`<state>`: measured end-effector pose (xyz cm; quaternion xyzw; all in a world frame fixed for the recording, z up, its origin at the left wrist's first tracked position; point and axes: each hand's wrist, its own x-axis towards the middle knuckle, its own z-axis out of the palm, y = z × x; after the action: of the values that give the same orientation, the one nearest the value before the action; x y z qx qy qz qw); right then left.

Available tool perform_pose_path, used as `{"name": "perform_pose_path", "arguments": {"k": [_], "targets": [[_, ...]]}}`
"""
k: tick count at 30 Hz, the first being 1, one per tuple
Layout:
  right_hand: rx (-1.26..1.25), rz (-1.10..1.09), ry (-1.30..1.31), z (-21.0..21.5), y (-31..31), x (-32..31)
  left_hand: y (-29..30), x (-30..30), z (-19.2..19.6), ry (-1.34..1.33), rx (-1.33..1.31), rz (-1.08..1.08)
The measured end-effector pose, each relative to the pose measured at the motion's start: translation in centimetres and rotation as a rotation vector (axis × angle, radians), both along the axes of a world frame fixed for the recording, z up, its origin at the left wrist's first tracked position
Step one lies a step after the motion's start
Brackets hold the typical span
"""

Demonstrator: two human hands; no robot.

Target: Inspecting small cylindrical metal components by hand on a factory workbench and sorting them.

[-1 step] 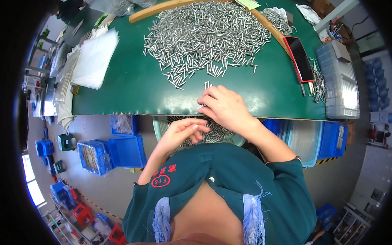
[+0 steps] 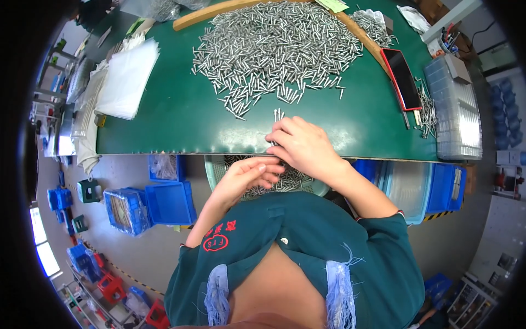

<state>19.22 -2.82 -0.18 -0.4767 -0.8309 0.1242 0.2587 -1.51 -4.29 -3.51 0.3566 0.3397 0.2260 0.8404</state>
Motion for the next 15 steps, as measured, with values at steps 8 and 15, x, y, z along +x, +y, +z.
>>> {"name": "perform_pose_path", "arguments": {"k": [8, 15], "targets": [[-0.217, 0.100, 0.002, 1.6, -2.8, 0.9, 0.5, 1.6, -1.5, -0.427, -0.466, 0.005], [-0.485, 0.068, 0.301, 1.7, -2.6, 1.3, 0.4, 2.1, 0.4, 0.022, -0.052, -0.051]]}}
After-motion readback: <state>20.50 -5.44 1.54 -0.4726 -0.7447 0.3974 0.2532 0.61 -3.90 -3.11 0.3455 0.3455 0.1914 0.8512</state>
